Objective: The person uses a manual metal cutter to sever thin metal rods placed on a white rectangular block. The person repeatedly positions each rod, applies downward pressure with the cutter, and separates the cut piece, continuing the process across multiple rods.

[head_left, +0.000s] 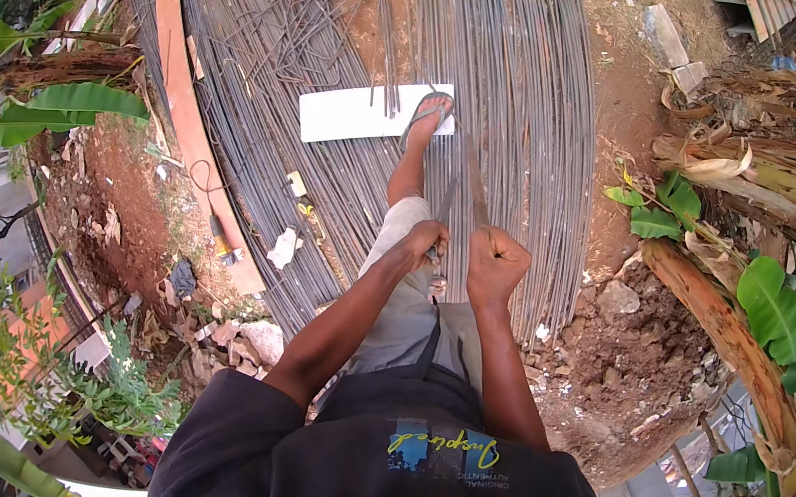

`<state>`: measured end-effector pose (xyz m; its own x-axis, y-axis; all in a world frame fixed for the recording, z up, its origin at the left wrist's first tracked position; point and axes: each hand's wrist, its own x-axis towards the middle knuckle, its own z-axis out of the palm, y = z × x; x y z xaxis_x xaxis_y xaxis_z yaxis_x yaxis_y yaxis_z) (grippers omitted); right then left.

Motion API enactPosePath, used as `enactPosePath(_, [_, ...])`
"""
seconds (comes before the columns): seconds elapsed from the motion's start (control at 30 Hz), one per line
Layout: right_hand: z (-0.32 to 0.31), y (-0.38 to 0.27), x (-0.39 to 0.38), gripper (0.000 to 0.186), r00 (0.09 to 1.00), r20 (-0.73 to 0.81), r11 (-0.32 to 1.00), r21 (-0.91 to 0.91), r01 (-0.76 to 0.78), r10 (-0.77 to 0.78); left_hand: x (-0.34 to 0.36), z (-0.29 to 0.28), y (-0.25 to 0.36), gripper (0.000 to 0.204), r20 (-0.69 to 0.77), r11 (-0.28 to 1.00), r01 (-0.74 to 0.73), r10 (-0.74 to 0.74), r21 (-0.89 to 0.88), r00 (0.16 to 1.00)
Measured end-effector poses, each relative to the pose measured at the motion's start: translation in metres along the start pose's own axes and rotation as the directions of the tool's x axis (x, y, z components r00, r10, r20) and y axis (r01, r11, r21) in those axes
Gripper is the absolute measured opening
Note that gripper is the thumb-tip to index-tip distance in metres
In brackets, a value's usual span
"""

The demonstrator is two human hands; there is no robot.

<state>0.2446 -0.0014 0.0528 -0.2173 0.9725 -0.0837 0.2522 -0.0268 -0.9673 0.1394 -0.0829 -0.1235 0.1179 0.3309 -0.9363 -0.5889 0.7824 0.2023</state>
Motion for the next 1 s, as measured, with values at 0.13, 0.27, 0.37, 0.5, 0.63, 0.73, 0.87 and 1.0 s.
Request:
enactPosePath(0.13, [-0.028,-0.006,0.028,0.040,0.996,-0.058,0.997,0.039,-0.066,0.068,-0.072,-0.021,0.050,0.005,0.054,0.994,0.019,-0.026,0.110,0.998])
enactPosePath(0.27, [-0.057,-0.004,0.057,0.041,0.983,0.074,0.986,0.010,-0.167,0.166,-0.114,-0.021,0.100,0.011,0.047,0.997,-0.055,0.052,0.059,0.998])
enactPosePath(0.37, [-0.056,-0.004,0.051,0.042,0.985,0.135,0.993,0.038,-0.116,0.110,-0.122,-0.019,0.132,0.013,0.053,0.996,-0.091,0.090,0.020,0.995])
enactPosePath(0.5, [-0.041,0.003,0.042,0.038,0.996,0.069,0.998,-0.010,-0.062,0.063,-0.112,-0.021,0.166,0.013,0.171,0.985,-0.087,0.112,-0.151,0.979])
enactPosePath(0.63, [-0.036,-0.004,0.045,0.036,0.994,0.067,0.996,0.000,-0.085,0.085,-0.118,-0.013,0.184,0.012,0.190,0.930,-0.047,0.124,-0.364,0.974])
enactPosePath(0.73, [-0.043,-0.003,0.046,0.037,0.990,0.039,0.990,0.038,-0.139,0.137,-0.115,-0.006,0.176,0.011,0.235,0.935,-0.031,0.121,-0.353,0.965])
enactPosePath(0.87, [-0.050,-0.002,0.048,0.039,0.992,0.028,0.992,0.006,-0.127,0.127,-0.102,0.001,0.157,0.013,0.186,0.896,-0.072,0.170,-0.439,0.968])
enactPosePath(1.0, [-0.046,-0.009,0.050,0.040,0.985,0.047,0.985,0.050,-0.167,0.164,-0.075,-0.003,0.145,0.011,0.194,0.847,-0.022,0.147,-0.531,0.970])
